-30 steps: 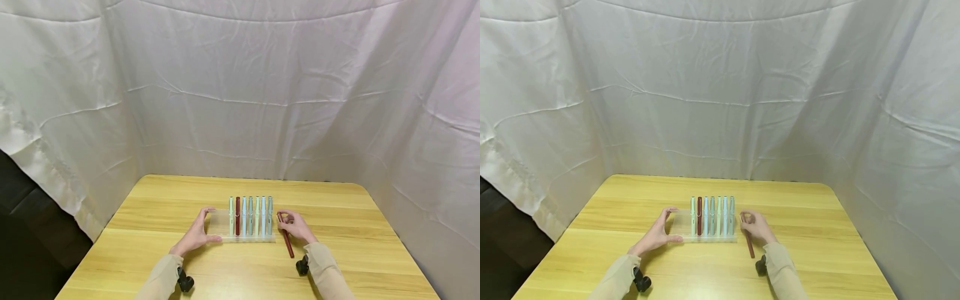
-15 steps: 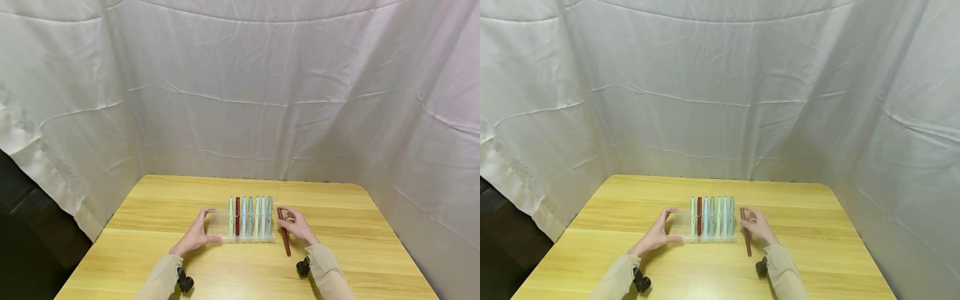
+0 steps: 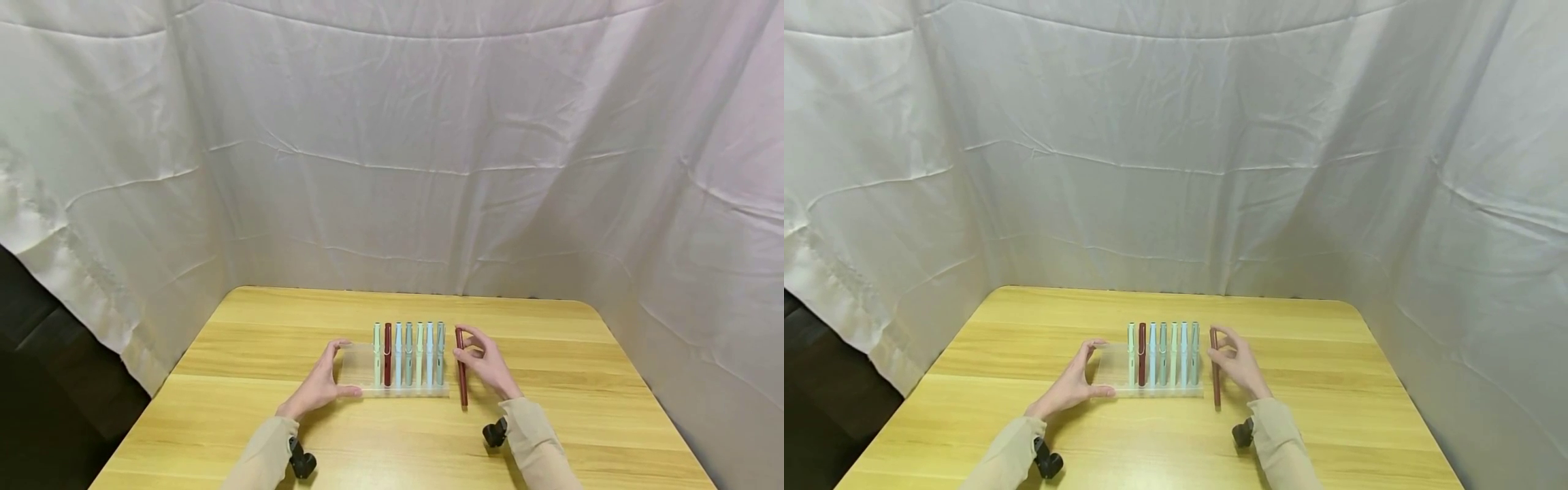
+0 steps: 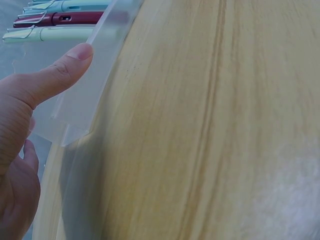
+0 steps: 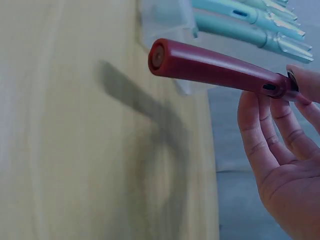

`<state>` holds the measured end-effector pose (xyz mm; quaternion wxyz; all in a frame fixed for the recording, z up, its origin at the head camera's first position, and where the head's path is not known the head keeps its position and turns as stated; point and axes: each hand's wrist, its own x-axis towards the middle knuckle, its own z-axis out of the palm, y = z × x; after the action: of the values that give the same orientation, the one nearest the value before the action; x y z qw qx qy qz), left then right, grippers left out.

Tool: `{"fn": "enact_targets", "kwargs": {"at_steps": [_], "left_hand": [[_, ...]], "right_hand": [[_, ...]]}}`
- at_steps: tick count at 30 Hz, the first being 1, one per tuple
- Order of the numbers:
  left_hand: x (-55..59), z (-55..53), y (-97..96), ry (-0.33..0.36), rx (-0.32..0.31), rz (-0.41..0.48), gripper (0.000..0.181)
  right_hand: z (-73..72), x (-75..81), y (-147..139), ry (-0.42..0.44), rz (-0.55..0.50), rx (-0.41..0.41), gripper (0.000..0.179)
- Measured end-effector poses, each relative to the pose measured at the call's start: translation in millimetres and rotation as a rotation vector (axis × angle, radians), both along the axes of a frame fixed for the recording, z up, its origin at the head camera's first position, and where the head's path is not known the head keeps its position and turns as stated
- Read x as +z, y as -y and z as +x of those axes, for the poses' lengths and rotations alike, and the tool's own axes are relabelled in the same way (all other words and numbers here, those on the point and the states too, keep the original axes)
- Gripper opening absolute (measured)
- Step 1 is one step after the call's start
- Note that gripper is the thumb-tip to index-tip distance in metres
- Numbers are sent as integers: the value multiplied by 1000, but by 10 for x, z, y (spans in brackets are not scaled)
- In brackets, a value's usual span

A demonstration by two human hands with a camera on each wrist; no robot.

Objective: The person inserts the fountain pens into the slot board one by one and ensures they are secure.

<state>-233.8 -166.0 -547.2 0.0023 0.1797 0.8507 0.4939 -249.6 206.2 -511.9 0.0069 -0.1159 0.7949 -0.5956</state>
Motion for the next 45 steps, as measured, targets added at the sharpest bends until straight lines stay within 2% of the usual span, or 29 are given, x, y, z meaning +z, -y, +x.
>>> {"fn": "enact_targets", "kwargs": {"at_steps": [11, 20, 27, 32, 38, 45], "left_hand": [[-6, 5, 0, -10, -3, -4, 102], [-13, 4, 2, 7, 2, 1, 102], [-7, 11, 4, -3, 1, 3, 102], [-1, 13, 0, 4, 7, -1, 102], [11, 8, -9, 23, 10, -8, 101], [19, 8, -11, 4, 3, 4, 101]], "right_hand": [[-7, 111, 83, -138, -57, -1, 54], [-1, 219, 205, -193, -129, 15, 55], [-7, 256, 337, -213, -143, 34, 54], [-10, 259, 448, -211, -132, 12, 54], [-7, 266, 653, -218, -138, 13, 55], [-24, 243, 888, -234, -153, 34, 54]]}}
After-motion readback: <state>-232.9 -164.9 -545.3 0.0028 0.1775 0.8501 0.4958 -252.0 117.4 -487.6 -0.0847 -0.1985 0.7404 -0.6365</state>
